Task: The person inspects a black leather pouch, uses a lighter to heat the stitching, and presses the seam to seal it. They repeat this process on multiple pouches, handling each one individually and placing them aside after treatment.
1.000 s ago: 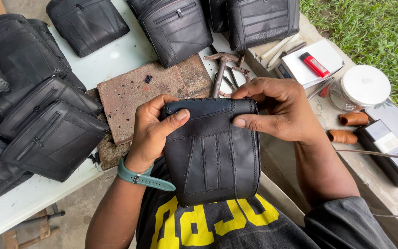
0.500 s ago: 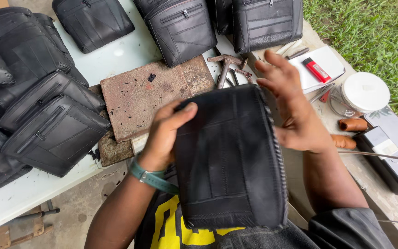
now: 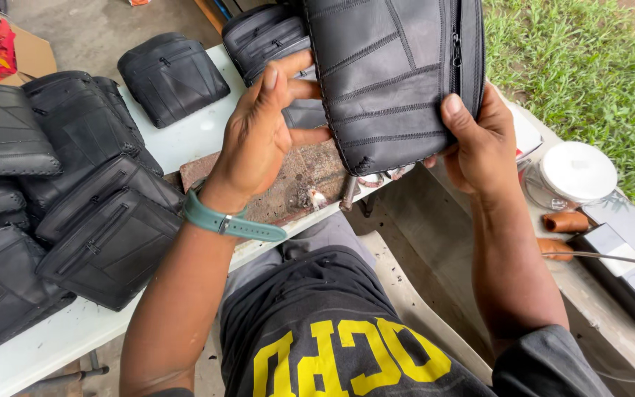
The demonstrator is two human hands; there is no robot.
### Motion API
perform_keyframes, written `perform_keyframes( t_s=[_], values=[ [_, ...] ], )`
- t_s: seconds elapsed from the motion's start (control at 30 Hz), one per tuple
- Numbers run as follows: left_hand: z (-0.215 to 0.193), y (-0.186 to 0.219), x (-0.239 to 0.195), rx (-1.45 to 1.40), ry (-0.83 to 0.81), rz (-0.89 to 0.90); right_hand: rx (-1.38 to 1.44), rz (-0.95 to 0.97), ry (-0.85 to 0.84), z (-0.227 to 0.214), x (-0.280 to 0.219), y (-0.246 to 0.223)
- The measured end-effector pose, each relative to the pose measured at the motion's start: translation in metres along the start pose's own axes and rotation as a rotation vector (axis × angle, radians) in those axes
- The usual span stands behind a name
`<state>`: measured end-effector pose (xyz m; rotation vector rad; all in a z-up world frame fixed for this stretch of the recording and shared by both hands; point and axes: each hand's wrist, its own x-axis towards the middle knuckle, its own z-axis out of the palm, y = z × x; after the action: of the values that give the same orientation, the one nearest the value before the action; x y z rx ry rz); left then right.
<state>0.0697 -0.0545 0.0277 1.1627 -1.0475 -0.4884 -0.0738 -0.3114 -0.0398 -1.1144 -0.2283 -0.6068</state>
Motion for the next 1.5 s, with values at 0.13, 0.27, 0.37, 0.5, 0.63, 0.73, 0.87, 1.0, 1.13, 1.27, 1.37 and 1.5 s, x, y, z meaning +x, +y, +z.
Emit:
perform_keyframes(
  t_s=[0.13,0.27,0.37,0.5,0.63,0.73,0.87,1.0,1.13,1.27,1.37,1.5],
  values=[
    [0.004,-0.012,0.006,-0.118,0.006,-0.012,0.141,0.141,0.062,-0.013,-0.009,0.008],
    [0.008,-0.017,0.01,-0.037,-0.051,-0.022,0.159,0.216,0.073,-0.016,-0.006,0.016],
    [0.013,-0.017,0.009,0.051,-0.073,-0.011,0.152,0.241,0.078,-0.017,-0.008,0.021],
    [0.019,-0.018,0.008,-0.01,-0.021,-0.133,0.176,0.291,0.066,-0.019,-0.009,0.026],
    [0.028,-0.022,0.004,0.22,-0.06,0.041,0.267,0.33,0.106,-0.018,-0.008,0.035],
    [0.034,-0.023,0.0,0.289,-0.06,0.045,0.31,0.348,0.12,-0.017,-0.008,0.039],
    [0.043,-0.02,-0.005,0.257,-0.07,-0.01,0.316,0.359,0.136,-0.017,-0.007,0.04],
    [0.05,-0.017,-0.008,0.336,-0.06,0.007,0.282,0.346,0.104,-0.02,-0.008,0.044],
    [0.054,-0.006,-0.01,0.374,-0.01,-0.046,0.197,0.327,0.067,-0.022,-0.005,0.046],
    [0.05,0.005,-0.011,0.315,0.024,0.008,0.17,0.307,-0.007,-0.027,-0.012,0.05],
    [0.043,0.012,-0.011,0.32,0.045,0.062,0.197,0.305,-0.035,-0.031,-0.017,0.052],
    [0.034,0.018,-0.008,0.361,0.068,0.16,0.185,0.365,-0.02,-0.034,-0.018,0.055]
  ],
)
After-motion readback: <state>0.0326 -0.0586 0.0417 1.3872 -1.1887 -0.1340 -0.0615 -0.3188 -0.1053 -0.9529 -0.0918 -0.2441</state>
